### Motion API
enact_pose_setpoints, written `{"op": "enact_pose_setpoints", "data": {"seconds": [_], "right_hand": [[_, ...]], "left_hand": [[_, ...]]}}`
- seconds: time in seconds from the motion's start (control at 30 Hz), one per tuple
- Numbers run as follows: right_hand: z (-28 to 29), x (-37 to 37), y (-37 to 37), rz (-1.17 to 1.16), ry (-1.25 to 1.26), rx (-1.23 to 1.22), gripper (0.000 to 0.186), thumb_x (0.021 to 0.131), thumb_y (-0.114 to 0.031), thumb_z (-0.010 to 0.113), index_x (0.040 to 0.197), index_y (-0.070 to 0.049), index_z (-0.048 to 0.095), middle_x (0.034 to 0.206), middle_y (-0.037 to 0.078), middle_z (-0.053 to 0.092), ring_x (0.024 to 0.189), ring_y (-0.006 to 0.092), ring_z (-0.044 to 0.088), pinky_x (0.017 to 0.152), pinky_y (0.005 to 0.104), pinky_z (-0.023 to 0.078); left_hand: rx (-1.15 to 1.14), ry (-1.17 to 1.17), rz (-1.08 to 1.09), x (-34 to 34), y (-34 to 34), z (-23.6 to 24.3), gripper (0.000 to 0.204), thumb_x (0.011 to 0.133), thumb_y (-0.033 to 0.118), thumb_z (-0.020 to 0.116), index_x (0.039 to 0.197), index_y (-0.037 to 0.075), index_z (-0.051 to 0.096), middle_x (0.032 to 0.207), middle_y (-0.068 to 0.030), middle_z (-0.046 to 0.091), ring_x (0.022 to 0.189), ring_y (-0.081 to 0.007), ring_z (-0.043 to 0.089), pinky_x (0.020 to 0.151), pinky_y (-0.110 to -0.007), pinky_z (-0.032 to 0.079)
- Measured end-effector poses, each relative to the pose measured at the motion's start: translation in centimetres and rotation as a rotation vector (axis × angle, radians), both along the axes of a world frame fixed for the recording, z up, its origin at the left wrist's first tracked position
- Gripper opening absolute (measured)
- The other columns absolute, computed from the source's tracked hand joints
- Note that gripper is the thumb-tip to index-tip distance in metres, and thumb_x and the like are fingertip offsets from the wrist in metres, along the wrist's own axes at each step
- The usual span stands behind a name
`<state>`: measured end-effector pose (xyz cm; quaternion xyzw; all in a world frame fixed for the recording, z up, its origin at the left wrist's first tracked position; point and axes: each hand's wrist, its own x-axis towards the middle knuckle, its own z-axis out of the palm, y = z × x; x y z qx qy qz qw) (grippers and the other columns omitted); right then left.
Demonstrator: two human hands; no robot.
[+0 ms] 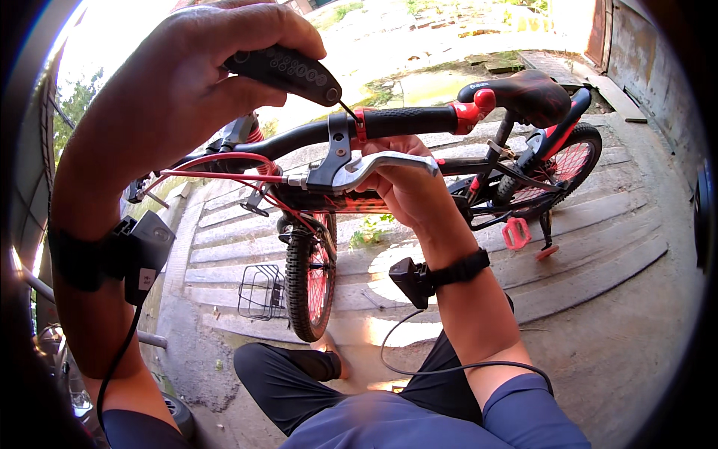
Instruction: The person is sitting on the ground and working on a red and black bicycle. They use a multi-tool to adjust the brake lever on the handlebar and then manipulate a small black component, possibly a gear shifter, before placing the tools back into a bag.
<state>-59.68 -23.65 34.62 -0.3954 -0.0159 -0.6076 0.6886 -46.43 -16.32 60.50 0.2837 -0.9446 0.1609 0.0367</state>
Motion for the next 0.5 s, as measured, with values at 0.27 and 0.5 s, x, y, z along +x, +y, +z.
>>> {"op": "enact_pose_setpoints", "data": {"seconds": [0.27,0.5], "right_hand": [[0.6,0.1,-0.5,-0.043,-0.005,-0.001,0.046,0.089,-0.013,0.074,0.13,-0.003,0.056,0.095,0.003,0.067,0.077,0.0067,0.065,0.059,0.0182,0.053],[0.2,0.1,-0.9,-0.01,-0.015,-0.07,0.044,0.097,-0.009,0.062,0.137,-0.003,0.046,0.107,0.008,0.066,0.086,0.0153,0.07,0.074,0.0272,0.061]], "left_hand": [[0.022,-0.073,0.017,-0.7,-1.2,1.2,0.043,0.069,-0.008,0.071,0.11,0.003,0.064,0.1,-0.0103,0.066,0.091,-0.0236,0.068,0.082,-0.032,0.052],[0.02,-0.122,0.012,-0.3,-2.4,2.1,0.043,0.07,-0.007,0.073,0.11,0.005,0.065,0.101,-0.01,0.066,0.093,-0.0226,0.068,0.085,-0.031,0.053]]}}
